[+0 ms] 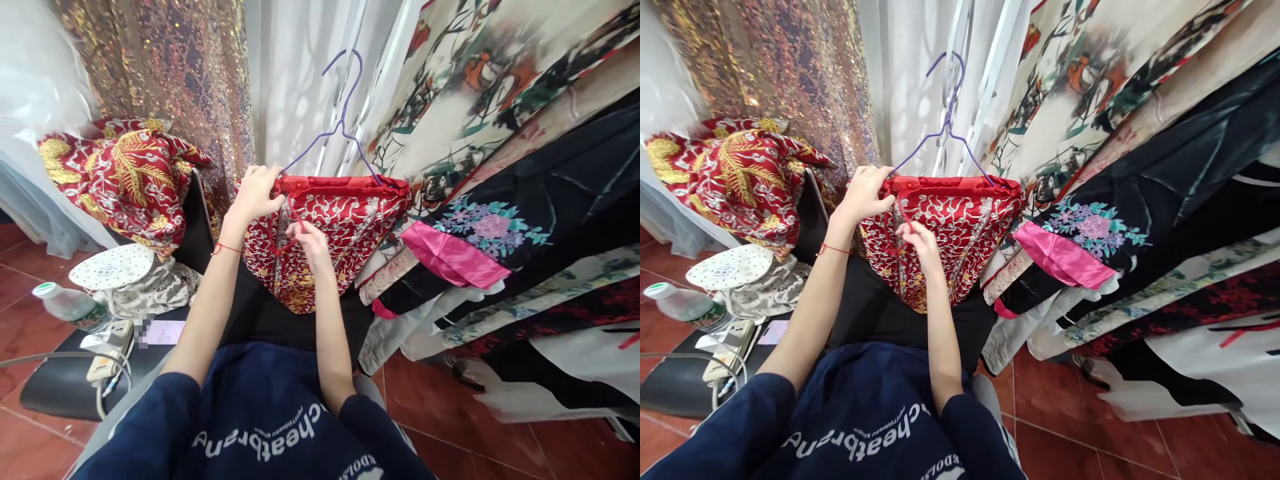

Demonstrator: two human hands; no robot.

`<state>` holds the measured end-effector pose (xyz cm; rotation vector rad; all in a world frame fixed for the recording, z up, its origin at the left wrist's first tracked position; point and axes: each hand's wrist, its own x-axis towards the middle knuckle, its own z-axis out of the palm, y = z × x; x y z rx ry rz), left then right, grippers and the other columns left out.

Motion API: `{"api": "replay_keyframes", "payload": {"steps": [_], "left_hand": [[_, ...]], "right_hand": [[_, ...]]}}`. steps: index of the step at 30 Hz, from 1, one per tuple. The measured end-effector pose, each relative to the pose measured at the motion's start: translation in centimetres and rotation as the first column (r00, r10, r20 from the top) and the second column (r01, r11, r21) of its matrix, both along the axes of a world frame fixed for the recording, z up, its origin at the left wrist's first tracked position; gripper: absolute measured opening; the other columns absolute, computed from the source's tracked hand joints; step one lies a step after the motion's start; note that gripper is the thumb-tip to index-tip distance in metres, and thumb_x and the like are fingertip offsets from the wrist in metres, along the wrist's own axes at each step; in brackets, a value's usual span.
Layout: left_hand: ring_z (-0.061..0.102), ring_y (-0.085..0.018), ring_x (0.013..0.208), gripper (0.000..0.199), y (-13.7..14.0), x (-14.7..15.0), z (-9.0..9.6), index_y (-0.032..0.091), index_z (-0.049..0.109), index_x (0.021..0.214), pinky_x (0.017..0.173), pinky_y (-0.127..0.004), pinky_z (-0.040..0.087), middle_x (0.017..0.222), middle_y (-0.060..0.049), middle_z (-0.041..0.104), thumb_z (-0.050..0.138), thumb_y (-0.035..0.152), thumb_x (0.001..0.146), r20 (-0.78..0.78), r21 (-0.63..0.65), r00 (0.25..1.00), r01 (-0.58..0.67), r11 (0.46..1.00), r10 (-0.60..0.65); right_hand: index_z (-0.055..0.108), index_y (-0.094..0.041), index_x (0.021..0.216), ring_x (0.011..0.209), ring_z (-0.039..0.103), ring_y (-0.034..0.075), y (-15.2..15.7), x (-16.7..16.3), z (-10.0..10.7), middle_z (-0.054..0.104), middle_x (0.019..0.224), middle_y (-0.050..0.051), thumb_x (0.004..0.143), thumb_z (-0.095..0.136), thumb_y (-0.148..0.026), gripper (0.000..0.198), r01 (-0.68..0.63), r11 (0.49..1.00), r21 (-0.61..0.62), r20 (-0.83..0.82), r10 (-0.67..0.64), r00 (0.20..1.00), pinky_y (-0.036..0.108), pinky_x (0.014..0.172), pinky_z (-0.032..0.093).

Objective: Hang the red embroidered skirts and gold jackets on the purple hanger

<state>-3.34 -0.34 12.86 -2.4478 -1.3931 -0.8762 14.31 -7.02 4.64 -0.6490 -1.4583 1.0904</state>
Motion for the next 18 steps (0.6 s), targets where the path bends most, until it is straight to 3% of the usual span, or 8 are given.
{"api": "replay_keyframes", "payload": {"steps": [2,5,7,9,11,13,16,18], "left_hand": [[0.057,-0.034,0.104,0.052,0.1,-0.1,0.0,0.01,0.058,0.128,0.105,-0.053,0.04,0.099,-0.013,0.064,0.052,0.028,0.08,0.001,-0.017,1.0,0.008,1.0,-0.008],[0.056,-0.036,0.108,0.053,0.1,0.0,-0.1,0.01,0.057,0.129,0.106,-0.055,0.038,0.103,-0.015,0.064,0.053,0.027,0.079,0.019,-0.023,1.0,0.011,1.0,-0.01],[0.056,-0.036,0.109,0.052,0.1,0.2,-0.2,0.011,0.058,0.129,0.107,-0.054,0.038,0.104,-0.015,0.064,0.054,0.027,0.08,0.039,-0.016,0.999,0.003,1.0,-0.003],[0.057,-0.035,0.109,0.052,0.1,0.3,-0.3,0.011,0.058,0.129,0.108,-0.053,0.038,0.103,-0.014,0.064,0.055,0.026,0.08,0.058,-0.008,0.998,-0.002,1.0,0.003],[0.057,-0.035,0.109,0.049,0.1,0.5,-0.4,0.012,0.059,0.127,0.107,-0.053,0.038,0.103,-0.014,0.064,0.054,0.025,0.08,0.066,-0.002,0.998,-0.007,1.0,0.007],[0.058,-0.034,0.108,0.047,0.0,0.5,-0.3,0.012,0.059,0.126,0.106,-0.052,0.039,0.104,-0.014,0.065,0.052,0.026,0.082,0.062,-0.002,0.998,-0.01,1.0,0.01],[0.058,-0.033,0.105,0.046,-0.2,0.4,-0.2,0.011,0.059,0.125,0.106,-0.051,0.038,0.102,-0.014,0.066,0.05,0.031,0.085,0.046,-0.007,0.999,-0.012,1.0,0.013],[0.057,-0.032,0.102,0.047,-0.3,0.4,-0.1,0.013,0.059,0.125,0.106,-0.049,0.038,0.099,-0.013,0.066,0.052,0.04,0.087,0.036,0.006,0.999,-0.017,1.0,0.017]], "right_hand": [[0.047,-0.024,0.069,0.066,0.054,0.014,-0.3,2.3,-0.4,0.054,0.066,-0.002,0.083,0.057,-0.043,0.026,0.157,0.987,-0.033,0.002,-0.157,0.988,0.03,0.073,0.049],[0.038,-0.026,0.068,0.046,0.032,0.01,-0.9,6.4,-1.8,0.032,0.051,-0.009,0.084,0.055,-0.05,0.034,0.456,0.886,-0.084,0.127,-0.444,0.887,0.025,0.05,0.034],[0.036,-0.026,0.068,0.046,0.026,0.009,-1.4,8.9,-3.0,0.029,0.052,-0.01,0.081,0.057,-0.053,0.036,0.548,0.833,-0.077,0.181,-0.529,0.829,0.025,0.048,0.026],[0.038,-0.025,0.068,0.048,0.028,0.009,-1.9,10.7,-4.0,0.031,0.052,-0.01,0.079,0.059,-0.053,0.036,0.575,0.816,-0.064,0.213,-0.552,0.807,0.025,0.048,0.026],[0.045,-0.025,0.071,0.049,0.034,0.009,-2.2,11.3,-4.3,0.037,0.054,-0.009,0.078,0.059,-0.053,0.032,0.553,0.832,-0.055,0.24,-0.526,0.816,0.025,0.049,0.03],[0.054,-0.023,0.077,0.053,0.045,0.011,-2.2,10.6,-4.0,0.047,0.057,-0.007,0.077,0.06,-0.05,0.028,0.472,0.88,-0.053,0.261,-0.444,0.857,0.026,0.054,0.04],[0.065,-0.022,0.088,0.07,0.063,0.016,-1.8,8.2,-2.5,0.066,0.076,0.0,0.078,0.066,-0.047,0.027,0.226,0.974,-0.013,0.299,-0.212,0.93,0.031,0.072,0.054],[0.067,-0.023,0.099,0.085,0.068,0.018,-1.2,6.3,-1.2,0.072,0.097,0.004,0.081,0.068,-0.046,0.029,0.049,0.997,0.057,0.317,-0.065,0.946,0.035,0.084,0.056]]}}
